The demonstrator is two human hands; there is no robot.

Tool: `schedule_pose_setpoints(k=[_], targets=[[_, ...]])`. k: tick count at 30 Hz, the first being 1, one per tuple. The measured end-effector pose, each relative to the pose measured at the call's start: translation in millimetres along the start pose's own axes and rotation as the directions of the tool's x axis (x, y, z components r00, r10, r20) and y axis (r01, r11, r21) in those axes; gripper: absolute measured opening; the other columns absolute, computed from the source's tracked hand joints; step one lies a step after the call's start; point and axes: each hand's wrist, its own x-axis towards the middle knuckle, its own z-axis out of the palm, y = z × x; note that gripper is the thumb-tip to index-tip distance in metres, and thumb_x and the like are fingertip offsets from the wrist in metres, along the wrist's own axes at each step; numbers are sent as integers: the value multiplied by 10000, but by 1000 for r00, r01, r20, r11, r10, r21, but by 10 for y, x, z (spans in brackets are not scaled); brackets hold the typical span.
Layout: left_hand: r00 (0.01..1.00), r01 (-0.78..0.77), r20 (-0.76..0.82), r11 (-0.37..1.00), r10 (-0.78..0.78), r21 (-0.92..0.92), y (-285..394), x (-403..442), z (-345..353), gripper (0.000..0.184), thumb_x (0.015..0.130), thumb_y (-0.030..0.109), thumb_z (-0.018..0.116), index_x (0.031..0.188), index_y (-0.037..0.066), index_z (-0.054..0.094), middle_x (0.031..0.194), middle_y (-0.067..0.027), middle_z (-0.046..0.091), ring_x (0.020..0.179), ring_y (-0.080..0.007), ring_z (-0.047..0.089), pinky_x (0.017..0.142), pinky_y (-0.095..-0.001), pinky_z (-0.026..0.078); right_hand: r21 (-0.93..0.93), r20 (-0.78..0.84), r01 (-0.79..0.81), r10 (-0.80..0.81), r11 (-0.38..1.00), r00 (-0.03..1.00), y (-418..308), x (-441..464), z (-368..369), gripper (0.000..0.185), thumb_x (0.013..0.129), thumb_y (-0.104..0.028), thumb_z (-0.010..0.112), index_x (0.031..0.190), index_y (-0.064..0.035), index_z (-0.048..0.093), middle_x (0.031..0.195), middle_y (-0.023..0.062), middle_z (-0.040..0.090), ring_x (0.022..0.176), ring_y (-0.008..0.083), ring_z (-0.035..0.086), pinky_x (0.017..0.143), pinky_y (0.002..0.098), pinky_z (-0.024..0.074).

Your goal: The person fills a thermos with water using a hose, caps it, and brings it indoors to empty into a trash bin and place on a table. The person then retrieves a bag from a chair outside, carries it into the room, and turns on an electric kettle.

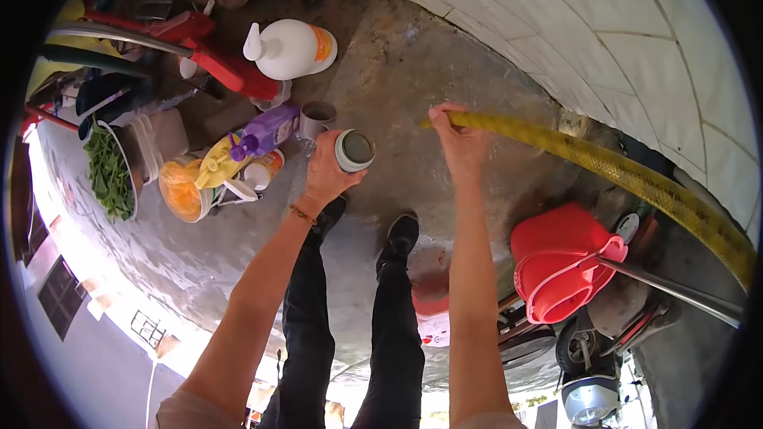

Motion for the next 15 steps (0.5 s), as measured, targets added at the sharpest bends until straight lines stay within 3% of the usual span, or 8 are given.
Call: schedule_pose_setpoints(k=[3, 9, 15], targets=[[1000, 3, -6, 994, -3, 109, -149, 26, 82, 671, 529, 178, 781, 1096, 103, 429, 1046, -111, 483, 972, -329, 504, 808, -434, 424, 127, 43, -84, 80, 988, 996, -28, -192, 211, 79, 771, -98, 671, 797, -42, 621, 645, -51, 506, 531, 21, 415, 468, 167, 311], [999, 22, 26, 979, -28, 204, -351, -72, 172, 671, 535, 183, 771, 1104, 113, 421, 1050, -95, 487, 959, -309, 512, 811, -443, 414, 210, 53, -140, 131, 968, 990, -104, -455, 562, 67, 777, -100, 666, 806, -52, 628, 624, -53, 500, 495, 13, 400, 435, 175, 314], [999, -26, -27, 993, 29, 118, -424, -144, 293, 682, 523, 174, 780, 1102, 108, 425, 1049, -112, 483, 952, -323, 513, 780, -426, 437, 278, 119, -154, 125, 948, 985, -103, -521, 618, 76, 775, -102, 672, 820, -54, 634, 631, -50, 508, 494, 10, 404, 434, 165, 316]])
